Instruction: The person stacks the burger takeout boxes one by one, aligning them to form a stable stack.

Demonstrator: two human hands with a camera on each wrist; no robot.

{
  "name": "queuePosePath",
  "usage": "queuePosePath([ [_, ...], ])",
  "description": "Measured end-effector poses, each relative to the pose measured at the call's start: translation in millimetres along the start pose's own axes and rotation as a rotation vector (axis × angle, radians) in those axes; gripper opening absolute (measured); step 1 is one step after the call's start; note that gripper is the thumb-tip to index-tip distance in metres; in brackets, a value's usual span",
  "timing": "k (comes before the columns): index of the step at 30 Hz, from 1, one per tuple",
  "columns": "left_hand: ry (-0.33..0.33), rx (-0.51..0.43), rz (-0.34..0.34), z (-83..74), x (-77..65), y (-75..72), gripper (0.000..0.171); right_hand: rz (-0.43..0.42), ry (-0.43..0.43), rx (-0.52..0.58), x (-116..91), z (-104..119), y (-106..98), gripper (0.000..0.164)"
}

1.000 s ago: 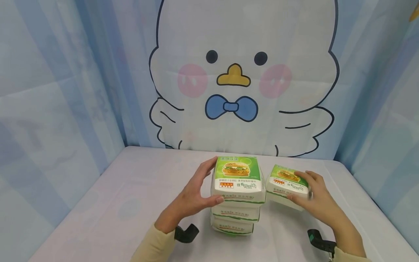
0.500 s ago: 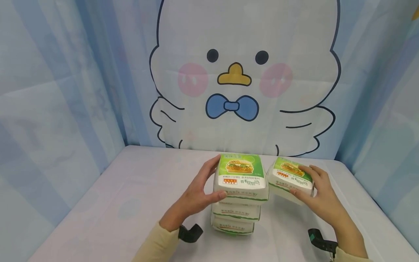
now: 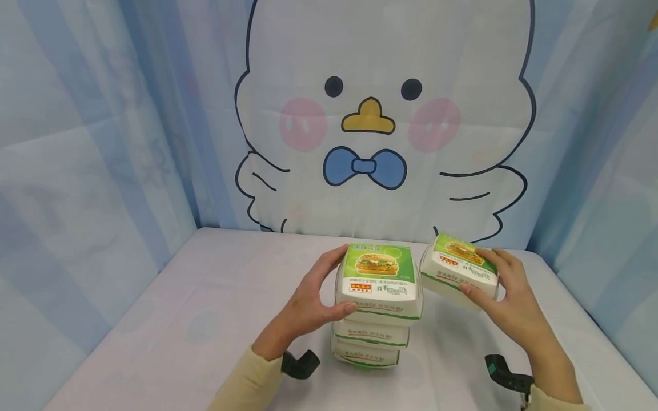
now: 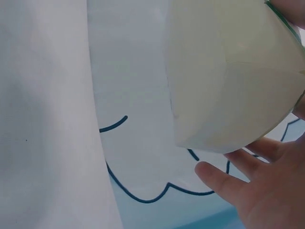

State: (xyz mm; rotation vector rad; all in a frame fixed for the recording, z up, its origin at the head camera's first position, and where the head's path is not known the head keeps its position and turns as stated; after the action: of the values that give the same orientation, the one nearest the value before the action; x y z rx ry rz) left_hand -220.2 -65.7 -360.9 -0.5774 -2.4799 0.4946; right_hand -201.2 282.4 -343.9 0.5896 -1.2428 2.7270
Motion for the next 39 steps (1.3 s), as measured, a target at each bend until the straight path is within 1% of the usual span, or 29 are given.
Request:
queuePosePath([
  [7,-0.003,0.006,-0.003,0.1,-0.1,-0.3,0.090,-0.042,-0.053,-0.014,8.1,10.0,-10.7,0.075],
  [12,0.003,0.011,0.000,0.2,0.3,-0.5,0.090,-0.055,-0.086,-0.001,11.4,18.3,-16.0,0.073],
  [17,0.001,0.007,0.001,0.5,0.5,-0.8,0.089,-0.077,-0.115,-0.017,14.1,25.7,-20.3,0.071],
  [25,-0.015,0.012,0.001,2.7,0.4,-0.3,0.089,-0.094,-0.134,-0.014,19.3,39.3,-26.3,0.069],
  [31,-0.012,0.014,-0.001,2.8,0.4,-0.2,0.089,-0.095,-0.168,0.008,22.3,55.7,-27.3,0.069],
  [35,-0.012,0.017,-0.005,2.0,0.3,-0.6,0.090,-0.091,-0.213,0.042,24.1,64.8,-25.4,0.069],
  [39,-0.016,0.019,-0.009,1.6,0.3,-1.0,0.090,-0.077,-0.259,0.048,26.3,73.1,-22.2,0.068],
])
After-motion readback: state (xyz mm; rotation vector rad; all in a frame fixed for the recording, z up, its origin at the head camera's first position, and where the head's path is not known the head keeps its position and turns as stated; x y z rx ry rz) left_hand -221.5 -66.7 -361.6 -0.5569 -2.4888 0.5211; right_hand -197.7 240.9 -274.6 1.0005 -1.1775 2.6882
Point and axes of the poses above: each hand's wrist, its own x-axis towards the middle knuckle, its own y-axis out of the palm, z = x × y, the point moved 2 cm from there along x, towards the middle knuckle, and after that the axes turned 4 degrees about z, right-handed, at the moved point
